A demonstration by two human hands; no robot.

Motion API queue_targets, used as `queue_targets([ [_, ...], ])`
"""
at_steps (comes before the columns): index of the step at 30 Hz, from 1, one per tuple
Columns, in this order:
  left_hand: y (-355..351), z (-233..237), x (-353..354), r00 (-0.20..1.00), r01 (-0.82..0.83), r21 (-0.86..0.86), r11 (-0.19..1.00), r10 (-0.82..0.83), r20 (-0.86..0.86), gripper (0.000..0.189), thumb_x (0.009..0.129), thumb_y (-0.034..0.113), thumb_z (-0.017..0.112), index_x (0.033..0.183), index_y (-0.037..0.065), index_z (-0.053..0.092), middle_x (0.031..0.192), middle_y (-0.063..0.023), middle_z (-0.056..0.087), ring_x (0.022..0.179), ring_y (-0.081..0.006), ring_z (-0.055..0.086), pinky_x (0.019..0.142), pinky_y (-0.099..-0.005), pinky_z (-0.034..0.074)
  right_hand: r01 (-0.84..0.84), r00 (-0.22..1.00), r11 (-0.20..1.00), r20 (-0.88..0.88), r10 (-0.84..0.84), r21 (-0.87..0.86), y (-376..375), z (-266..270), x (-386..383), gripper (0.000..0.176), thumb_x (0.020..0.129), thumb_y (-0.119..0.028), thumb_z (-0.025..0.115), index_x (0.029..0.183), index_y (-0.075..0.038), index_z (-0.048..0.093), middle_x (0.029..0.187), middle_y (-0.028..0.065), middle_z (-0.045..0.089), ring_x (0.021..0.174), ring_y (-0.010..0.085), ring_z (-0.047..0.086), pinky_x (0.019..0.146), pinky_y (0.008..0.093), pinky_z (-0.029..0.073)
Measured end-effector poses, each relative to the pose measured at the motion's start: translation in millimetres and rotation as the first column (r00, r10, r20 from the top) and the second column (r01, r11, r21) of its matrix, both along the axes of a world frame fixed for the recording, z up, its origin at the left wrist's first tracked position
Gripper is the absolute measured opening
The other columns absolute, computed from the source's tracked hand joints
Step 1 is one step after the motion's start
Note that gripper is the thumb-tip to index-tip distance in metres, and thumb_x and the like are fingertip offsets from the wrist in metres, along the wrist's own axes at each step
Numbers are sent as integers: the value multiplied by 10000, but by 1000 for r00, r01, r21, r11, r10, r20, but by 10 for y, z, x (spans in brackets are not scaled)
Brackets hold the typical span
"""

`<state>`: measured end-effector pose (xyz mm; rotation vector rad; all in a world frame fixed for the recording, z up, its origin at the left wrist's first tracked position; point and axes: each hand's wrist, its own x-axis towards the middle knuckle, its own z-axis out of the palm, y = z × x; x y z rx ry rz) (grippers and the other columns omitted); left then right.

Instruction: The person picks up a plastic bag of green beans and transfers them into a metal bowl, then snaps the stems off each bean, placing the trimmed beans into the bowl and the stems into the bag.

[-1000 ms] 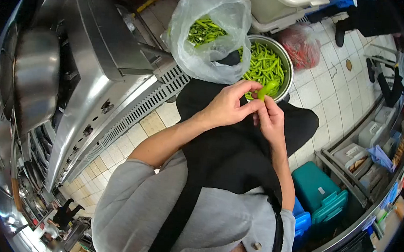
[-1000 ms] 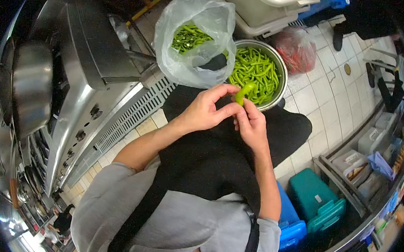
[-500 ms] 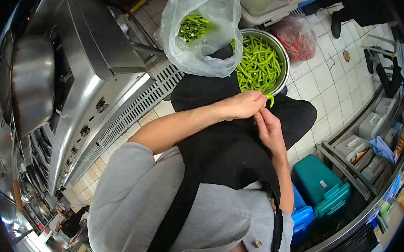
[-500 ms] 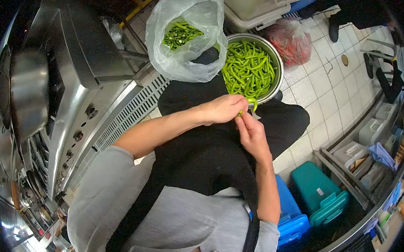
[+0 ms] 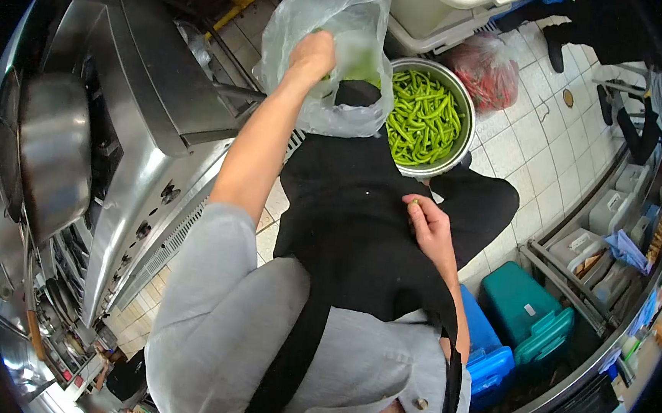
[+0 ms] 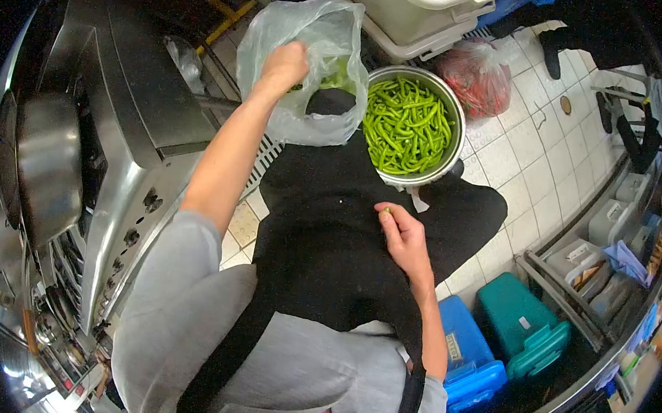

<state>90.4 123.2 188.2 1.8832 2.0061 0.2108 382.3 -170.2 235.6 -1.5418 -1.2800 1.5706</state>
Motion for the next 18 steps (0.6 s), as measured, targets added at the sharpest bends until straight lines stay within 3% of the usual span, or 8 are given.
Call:
queue_targets([
  [2,187,-400,-155,988,-9,-211,977,-24,-153,273,895,84,511,1097,-13,668,1180,-247,657,1092,-409,640,937,-501,511,-27,999,999,21,26,38,39,-26,-60,213,1012,-164,572,1111,3,659,748,5,579,678,75,501,617,255,433],
  [5,173,-705,-275,974,80,-43,996,-87,-210,361,868,55,549,1223,16,601,1271,-214,604,1191,-404,570,995,-466,491,-6,998,1000,59,6,1,127,47,-32,220,1016,-174,565,1105,3,660,733,4,570,669,78,501,613,258,434],
  [6,197,-953,-339,983,123,29,992,-118,-138,390,850,22,556,1239,6,564,1305,-197,562,1228,-398,534,1021,-456,477,25,998,999,65,-23,-31,125,23,-7,221,1016,-177,564,1103,2,661,725,16,568,662,85,503,611,265,438],
  [9,228,-1073,-400,960,140,-120,983,-164,-226,362,854,-6,540,1215,-1,568,1310,-206,559,1218,-392,544,1001,-461,489,43,993,996,109,-35,-72,125,27,32,219,1016,-176,563,1101,0,663,727,22,575,663,86,510,612,271,441],
  [13,203,-829,-389,979,131,-144,981,-151,-135,318,888,52,543,1200,-2,567,1242,-241,604,1173,-397,580,976,-482,485,48,996,998,78,-44,-47,143,-50,-24,213,1012,-170,569,1102,-3,666,734,30,586,659,86,517,609,268,441],
  [14,141,-765,-340,996,48,-78,996,-54,-73,270,936,133,527,1166,2,578,1149,-259,649,1082,-432,618,936,-498,489,13,998,1000,65,-13,-11,158,-62,-42,216,1025,-172,552,1116,-6,656,728,-2,551,632,64,488,579,240,416],
  [16,-42,-301,-140,1000,-13,-13,1000,12,-10,257,954,146,516,1157,4,583,1107,-269,661,1039,-445,631,908,-515,495,-16,999,1000,52,14,24,206,-54,-73,220,1039,-174,535,1131,-9,646,723,-35,516,604,43,459,548,212,391],
  [18,-330,63,-35,990,-82,154,985,63,124,252,979,186,509,1151,20,589,1023,-266,683,966,-458,648,854,-530,505,20,999,999,33,-19,-37,282,32,-84,204,1006,-146,576,1115,2,663,756,43,612,662,90,554,602,265,460],
])
